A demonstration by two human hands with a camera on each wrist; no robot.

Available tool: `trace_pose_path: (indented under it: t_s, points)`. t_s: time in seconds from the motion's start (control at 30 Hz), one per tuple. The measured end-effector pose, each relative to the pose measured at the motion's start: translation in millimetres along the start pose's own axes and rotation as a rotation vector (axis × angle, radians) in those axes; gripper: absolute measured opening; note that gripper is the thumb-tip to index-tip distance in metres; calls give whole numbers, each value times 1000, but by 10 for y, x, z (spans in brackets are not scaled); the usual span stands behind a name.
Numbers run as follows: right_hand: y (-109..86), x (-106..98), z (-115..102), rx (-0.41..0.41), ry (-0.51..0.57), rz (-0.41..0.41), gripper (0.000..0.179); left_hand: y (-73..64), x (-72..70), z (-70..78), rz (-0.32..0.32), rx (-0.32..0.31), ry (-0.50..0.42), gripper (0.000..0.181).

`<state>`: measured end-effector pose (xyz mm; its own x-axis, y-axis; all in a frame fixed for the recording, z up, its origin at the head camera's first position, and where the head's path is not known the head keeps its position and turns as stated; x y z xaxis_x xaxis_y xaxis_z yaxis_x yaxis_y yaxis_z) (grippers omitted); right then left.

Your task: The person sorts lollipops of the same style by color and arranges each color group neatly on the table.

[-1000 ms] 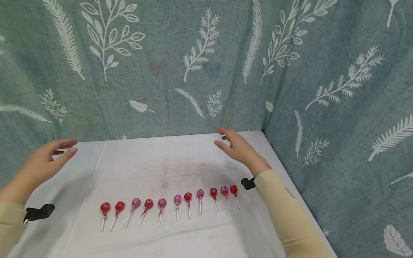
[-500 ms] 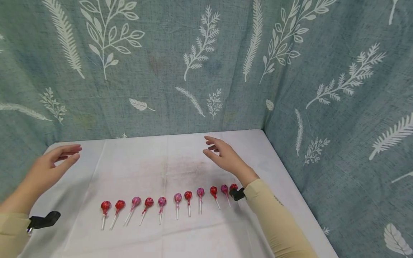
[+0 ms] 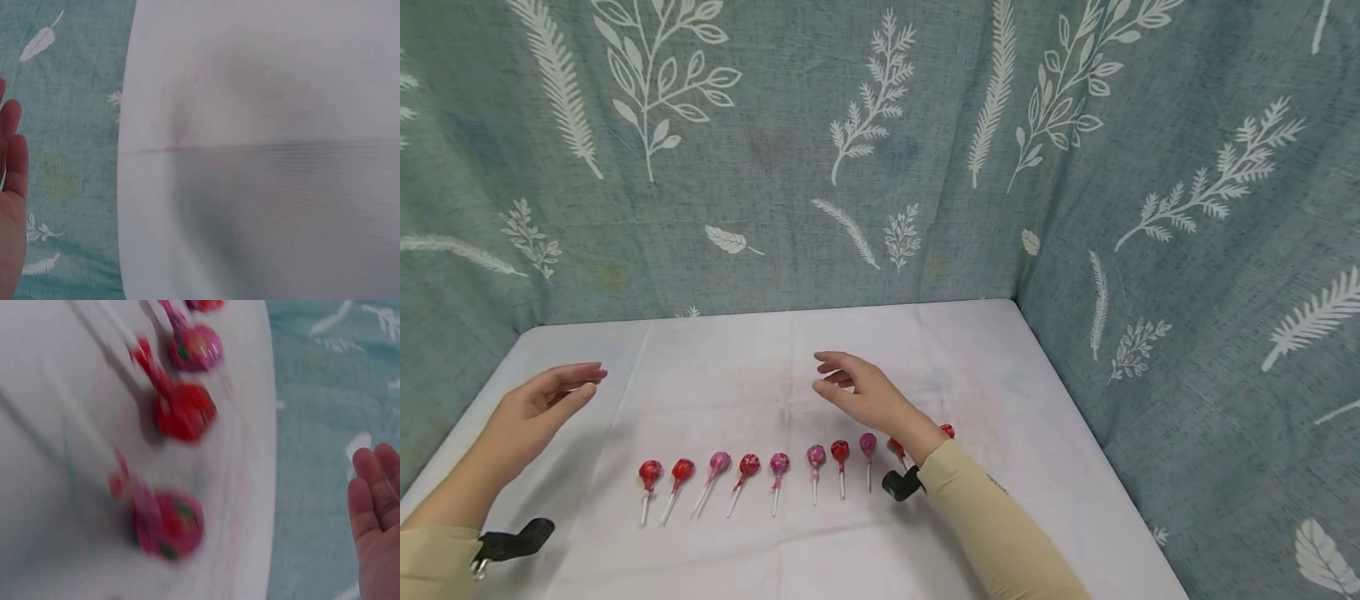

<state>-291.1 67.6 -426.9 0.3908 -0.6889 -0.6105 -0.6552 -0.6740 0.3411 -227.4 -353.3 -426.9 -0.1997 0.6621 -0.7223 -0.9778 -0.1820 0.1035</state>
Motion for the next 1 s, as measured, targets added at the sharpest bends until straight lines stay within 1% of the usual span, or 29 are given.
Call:
trace_pose_path:
  t_s: [0.1, 0.27, 0.4, 0.47, 0.57, 0.7, 0.87, 1.0]
  points:
    - [49, 172, -73, -8, 7, -32, 49, -48, 55, -23, -11, -1, -10, 40]
    - [131, 419, -238, -48, 28, -69, 49, -143, 159, -63, -27, -15, -30, 39]
    - [180, 609, -348, -82, 45, -102, 48, -216, 251, -102, -53, -25, -25, 39]
    - [208, 706, -389, -99, 43, -117, 47, -249, 268, -118, -51, -16, -18, 38]
    - [248, 843, -452, -119, 15, -140, 46, -302, 271, -146, -41, -13, 0, 36]
    - [297, 1021, -508, -128, -62, -183, 46, -361, 296, -189, -46, -22, 13, 35]
    - [359, 1219, -534, -129, -119, -221, 42, -398, 393, -230, -75, -26, 23, 36]
    - [427, 1334, -571, -131, -175, -233, 39, -413, 487, -260, -103, -63, 39, 38]
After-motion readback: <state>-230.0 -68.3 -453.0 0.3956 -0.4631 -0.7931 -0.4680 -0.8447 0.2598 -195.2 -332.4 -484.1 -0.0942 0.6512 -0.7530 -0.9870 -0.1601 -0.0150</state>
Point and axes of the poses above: each hand's wrist, its own y-axis towards the middle knuckle, its own x-axis out of the palm, z = x × y, the point moved 6 cm from there along y, towards the middle knuckle, and after that the axes turned 14 degrees about -x, right-handed, at the moved point
